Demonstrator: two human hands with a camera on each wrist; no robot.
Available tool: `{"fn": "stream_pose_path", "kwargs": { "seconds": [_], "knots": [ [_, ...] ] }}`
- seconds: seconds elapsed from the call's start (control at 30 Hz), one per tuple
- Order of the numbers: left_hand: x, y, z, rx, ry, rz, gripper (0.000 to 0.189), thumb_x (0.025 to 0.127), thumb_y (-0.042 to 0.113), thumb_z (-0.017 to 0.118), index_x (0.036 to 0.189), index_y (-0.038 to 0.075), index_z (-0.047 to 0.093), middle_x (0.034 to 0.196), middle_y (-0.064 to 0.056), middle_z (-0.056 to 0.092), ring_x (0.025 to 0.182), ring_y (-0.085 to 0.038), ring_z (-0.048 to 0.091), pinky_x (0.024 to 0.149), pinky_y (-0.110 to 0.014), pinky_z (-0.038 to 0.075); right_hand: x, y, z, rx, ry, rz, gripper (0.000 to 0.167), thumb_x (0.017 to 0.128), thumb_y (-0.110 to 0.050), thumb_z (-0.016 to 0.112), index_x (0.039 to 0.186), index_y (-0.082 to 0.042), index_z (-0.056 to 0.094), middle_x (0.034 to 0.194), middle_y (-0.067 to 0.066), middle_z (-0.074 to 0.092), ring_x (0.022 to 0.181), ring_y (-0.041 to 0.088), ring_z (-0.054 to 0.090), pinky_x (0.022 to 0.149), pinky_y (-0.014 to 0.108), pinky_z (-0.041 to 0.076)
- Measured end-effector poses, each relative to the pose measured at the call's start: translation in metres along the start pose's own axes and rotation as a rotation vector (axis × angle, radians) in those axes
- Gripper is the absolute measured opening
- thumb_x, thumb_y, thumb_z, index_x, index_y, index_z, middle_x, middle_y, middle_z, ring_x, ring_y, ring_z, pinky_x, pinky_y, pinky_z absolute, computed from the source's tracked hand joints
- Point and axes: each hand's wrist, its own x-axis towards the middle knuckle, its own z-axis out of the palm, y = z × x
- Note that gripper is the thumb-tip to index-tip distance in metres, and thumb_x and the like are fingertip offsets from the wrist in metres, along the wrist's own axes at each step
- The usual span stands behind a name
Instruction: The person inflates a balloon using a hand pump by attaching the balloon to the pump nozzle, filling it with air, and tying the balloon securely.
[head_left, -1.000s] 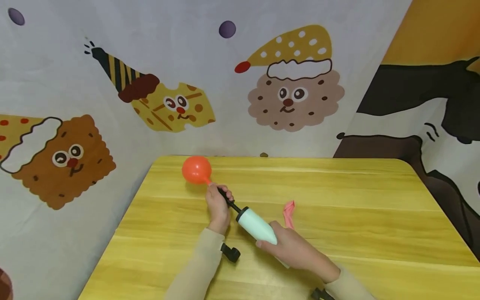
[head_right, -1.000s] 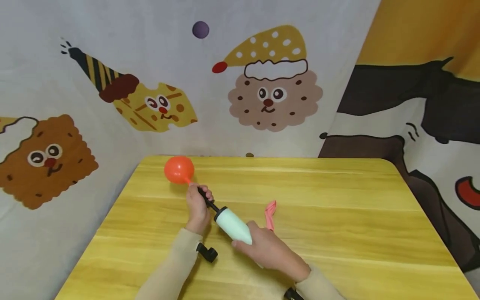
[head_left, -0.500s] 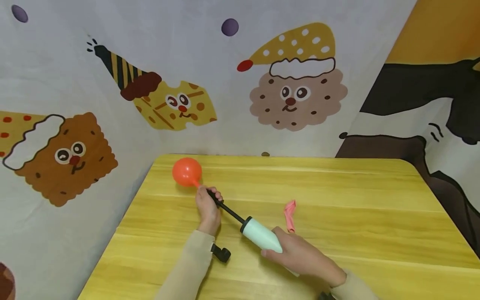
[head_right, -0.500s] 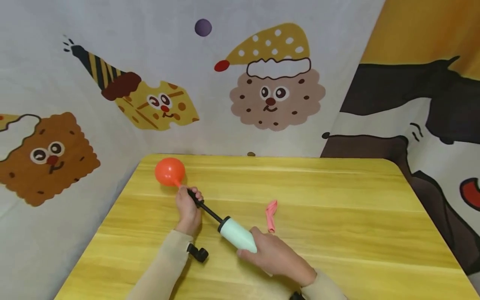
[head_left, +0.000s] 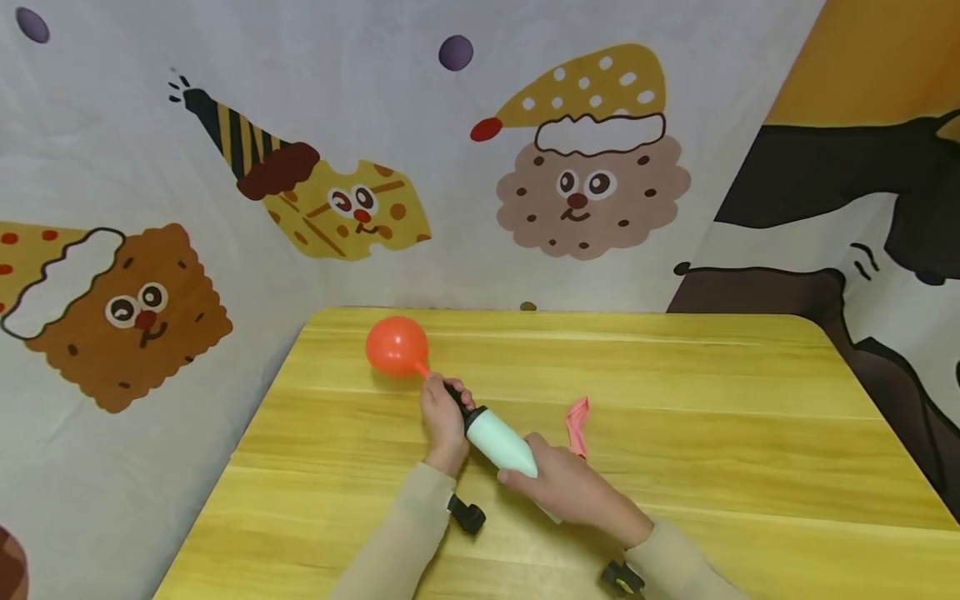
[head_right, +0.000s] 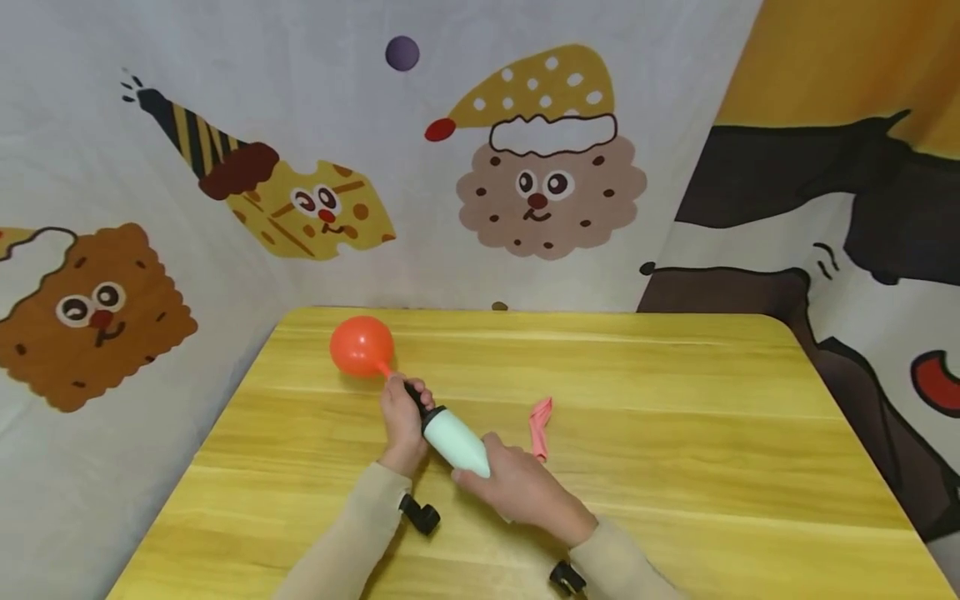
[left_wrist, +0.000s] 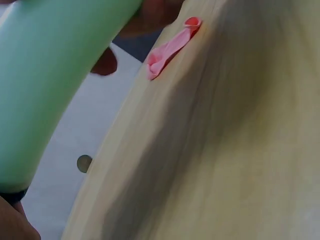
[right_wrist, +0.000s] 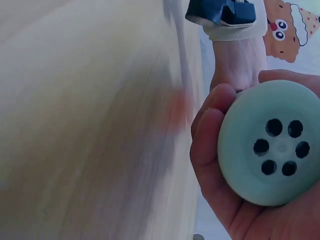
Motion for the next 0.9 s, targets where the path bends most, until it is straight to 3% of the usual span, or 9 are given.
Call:
{"fn": "stream_pose_path", "kwargs": {
  "seconds": [0.23, 0.37, 0.6, 0.9],
  "knots": [
    [0.025, 0.017, -0.012, -0.076, 0.072, 0.042, 0.041, 0.113, 0.021, 0.029, 0.082, 0.007, 0.051, 0.063, 0.001, 0.053, 0.045, -0.007, 0.048, 0.042, -0.020, 0.044, -0.022, 0.008, -0.007, -0.027, -0.008, -0.013, 0.062, 0.098, -0.053, 0.066, 0.126, 0.001, 0.056, 0.079, -0.001, 0.059, 0.058, 0.009, 0.055, 0.047, 0.029, 0.049],
    [0.028, 0.017, -0.020, -0.081, 0.079, 0.041, 0.038, 0.114, 0.022, 0.029, 0.088, 0.005, 0.050, 0.064, 0.001, 0.053, 0.047, -0.008, 0.049, 0.043, -0.020, 0.044, -0.035, 0.013, -0.011, -0.029, -0.034, -0.019, 0.058, 0.098, -0.051, 0.067, 0.126, -0.002, 0.055, 0.081, -0.002, 0.058, 0.062, 0.008, 0.054, 0.050, 0.028, 0.048],
    [0.014, 0.008, -0.019, -0.069, 0.034, -0.004, 0.035, 0.115, 0.025, 0.026, 0.105, -0.002, 0.047, 0.072, -0.001, 0.052, 0.053, -0.009, 0.050, 0.049, -0.020, 0.046, -0.033, 0.014, -0.008, -0.081, -0.021, -0.032, 0.059, 0.098, -0.053, 0.066, 0.125, -0.002, 0.054, 0.078, -0.003, 0.056, 0.061, 0.008, 0.052, 0.049, 0.028, 0.047],
    [-0.012, -0.001, -0.002, -0.065, -0.005, -0.049, 0.033, 0.115, 0.030, 0.030, 0.100, 0.007, 0.047, 0.072, 0.001, 0.054, 0.054, -0.009, 0.051, 0.052, -0.020, 0.046, -0.009, 0.002, -0.003, -0.051, 0.014, -0.035, 0.063, 0.097, -0.052, 0.066, 0.125, 0.002, 0.054, 0.077, 0.001, 0.058, 0.055, 0.010, 0.055, 0.045, 0.030, 0.049]
  ]
}}
